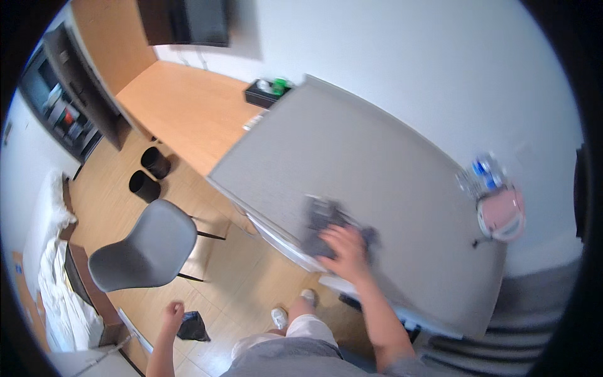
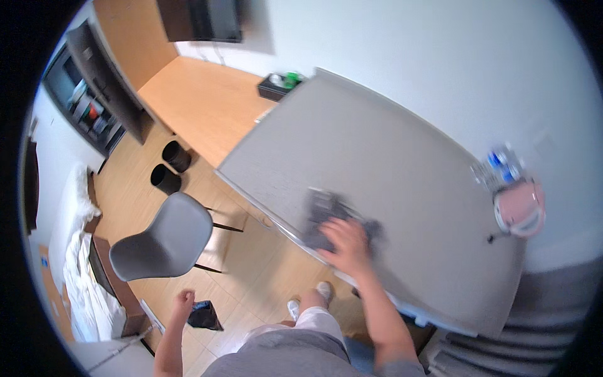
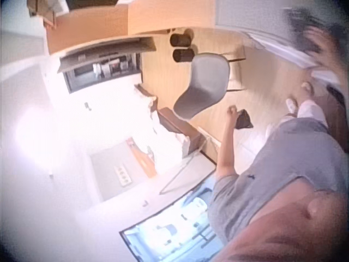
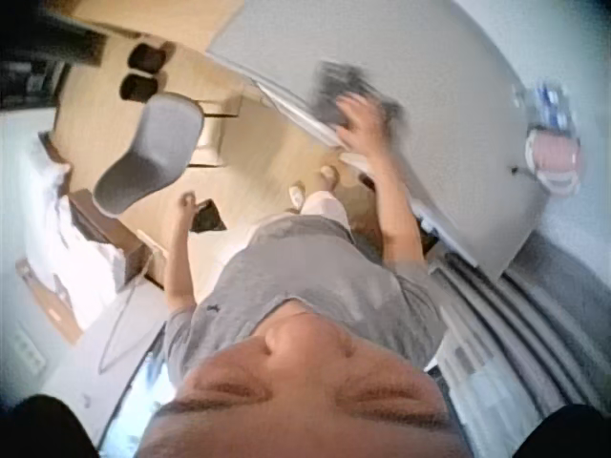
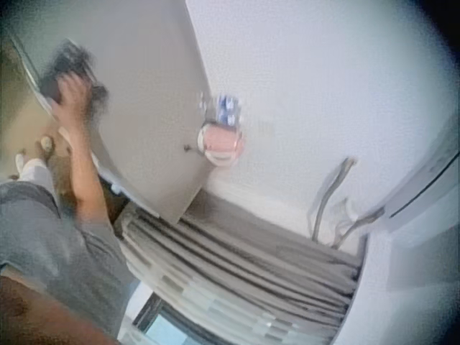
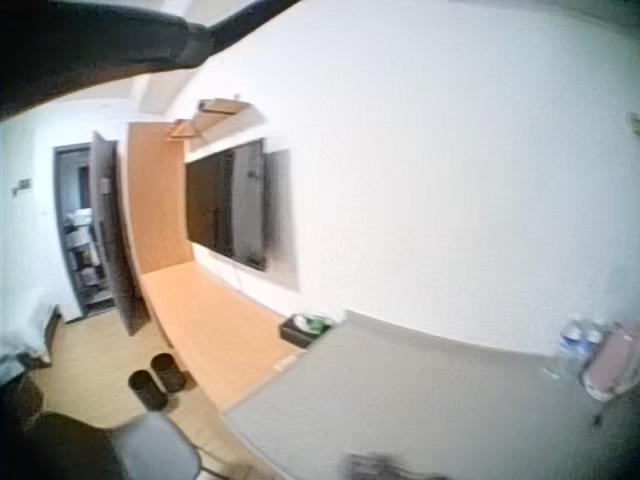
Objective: The person cleans a hotel room by first washing slippers in the bathroom sink and drying them with a towel. They then collect trash from a bin, add water bottles, and dispose of it in a hallway cart. The person proceeds to wipe down a desk, a mini-fridge, and a chair using a cloth, and finally replaces the trash bag in the room's bin.
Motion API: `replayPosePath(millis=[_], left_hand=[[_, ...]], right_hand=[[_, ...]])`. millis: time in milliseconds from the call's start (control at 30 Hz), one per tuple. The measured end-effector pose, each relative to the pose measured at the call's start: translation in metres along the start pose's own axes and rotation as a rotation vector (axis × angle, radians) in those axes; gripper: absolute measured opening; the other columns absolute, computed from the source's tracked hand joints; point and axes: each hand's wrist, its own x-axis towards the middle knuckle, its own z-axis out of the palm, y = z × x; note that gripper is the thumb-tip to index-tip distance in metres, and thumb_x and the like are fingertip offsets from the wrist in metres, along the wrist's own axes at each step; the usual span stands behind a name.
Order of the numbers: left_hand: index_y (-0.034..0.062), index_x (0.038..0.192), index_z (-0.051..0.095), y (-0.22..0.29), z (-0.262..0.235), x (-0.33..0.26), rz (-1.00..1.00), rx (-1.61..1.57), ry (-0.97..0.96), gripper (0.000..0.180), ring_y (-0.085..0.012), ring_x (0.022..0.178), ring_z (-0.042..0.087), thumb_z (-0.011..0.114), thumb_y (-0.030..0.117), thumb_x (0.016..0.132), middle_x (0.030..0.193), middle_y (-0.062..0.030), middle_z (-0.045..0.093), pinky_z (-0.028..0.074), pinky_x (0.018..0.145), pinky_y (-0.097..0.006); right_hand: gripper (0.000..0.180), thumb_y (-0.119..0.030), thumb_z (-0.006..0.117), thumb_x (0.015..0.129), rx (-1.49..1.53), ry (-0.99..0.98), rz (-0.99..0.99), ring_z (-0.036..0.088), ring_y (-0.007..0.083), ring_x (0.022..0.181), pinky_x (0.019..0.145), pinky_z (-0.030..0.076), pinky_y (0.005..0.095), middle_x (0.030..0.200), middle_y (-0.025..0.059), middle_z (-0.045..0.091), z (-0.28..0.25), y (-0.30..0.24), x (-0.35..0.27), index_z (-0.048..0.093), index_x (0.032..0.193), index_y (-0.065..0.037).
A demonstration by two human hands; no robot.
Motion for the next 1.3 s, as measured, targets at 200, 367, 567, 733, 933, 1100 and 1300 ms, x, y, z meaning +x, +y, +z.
replayPosePath(millis=[200, 367, 567, 733, 933, 1100, 1300], left_hand=[[-0.0007, 0.076, 0.058, -0.241, -0.064, -0.111, -0.573, -0.034, 0.353, 0.009, -0.0183, 0.047, 0.054, 0.055, 0.008, 0.076, 0.061, -0.0110, 0.057, 0.042, 0.038, -0.031], [-0.0031, 0.071, 0.060, -0.149, -0.067, -0.122, -0.817, -0.124, 0.359, 0.018, -0.0179, 0.044, 0.052, 0.054, 0.014, 0.076, 0.056, -0.0115, 0.056, 0.042, 0.041, -0.033], [0.0019, 0.084, 0.063, -0.106, -0.146, -0.034, -0.784, -0.148, 0.491, 0.037, -0.0121, 0.049, 0.047, 0.051, 0.037, 0.086, 0.062, -0.0070, 0.058, 0.038, 0.045, -0.028], [0.0011, 0.086, 0.063, -0.119, -0.231, 0.015, -0.894, -0.260, 0.776, 0.062, -0.0118, 0.054, 0.044, 0.042, 0.060, 0.085, 0.066, -0.0071, 0.057, 0.034, 0.051, -0.026], [0.0020, 0.106, 0.057, -0.147, -0.324, 0.105, -0.723, -0.525, 0.547, 0.060, -0.0150, 0.077, 0.054, 0.053, 0.056, 0.082, 0.091, -0.0055, 0.059, 0.041, 0.065, -0.027], [0.0001, 0.118, 0.047, -0.149, -0.328, 0.164, -0.727, -0.897, 0.379, 0.056, -0.0300, 0.096, 0.057, 0.070, 0.021, 0.071, 0.103, -0.0150, 0.059, 0.047, 0.084, -0.044], [-0.0019, 0.113, 0.049, -0.113, -0.326, 0.155, -0.761, -0.746, 0.504, 0.051, -0.0256, 0.090, 0.058, 0.071, 0.014, 0.069, 0.101, -0.0126, 0.059, 0.048, 0.082, -0.041]], right_hand=[[0.062, -0.046, 0.060, 0.075, -0.720, 0.100, 0.891, 0.032, 0.0417, 0.123, 0.098, 0.029, 0.0539, 0.140, 0.0190, 0.029, -0.089, 0.165, -0.015, 0.046, 0.128, -0.017], [0.068, -0.067, 0.041, 0.078, -0.687, 0.149, 1.300, 0.037, 0.0370, 0.123, 0.096, 0.029, 0.0586, 0.139, 0.0091, 0.036, -0.075, 0.232, 0.162, 0.037, 0.135, -0.030], [0.069, -0.061, 0.046, 0.080, -0.602, 0.022, 0.650, 0.038, 0.0331, 0.122, 0.098, 0.030, 0.0490, 0.137, 0.0084, 0.039, 0.042, 0.214, 0.385, 0.042, 0.132, -0.015], [0.056, -0.033, 0.065, 0.077, -0.404, 0.049, 0.007, 0.043, 0.0349, 0.117, 0.098, 0.032, 0.0449, 0.126, 0.0168, 0.048, 0.120, 0.154, 0.376, 0.050, 0.121, -0.002], [0.047, -0.022, 0.067, 0.061, -0.258, -0.019, -0.231, 0.052, 0.0396, 0.096, 0.088, 0.039, 0.0501, 0.105, 0.0180, 0.056, 0.180, -0.093, 0.270, 0.056, 0.102, -0.002], [0.053, -0.028, 0.072, 0.054, 0.263, -0.232, -0.010, 0.055, 0.0325, 0.092, 0.080, 0.044, 0.0430, 0.101, 0.0137, 0.059, 0.342, -0.251, 0.233, 0.060, 0.101, -0.006], [0.057, -0.030, 0.074, 0.062, 0.362, -0.902, -0.486, 0.039, 0.0296, 0.118, 0.091, 0.036, 0.0505, 0.126, 0.0046, 0.045, 0.627, -0.388, 0.148, 0.053, 0.114, -0.018]])
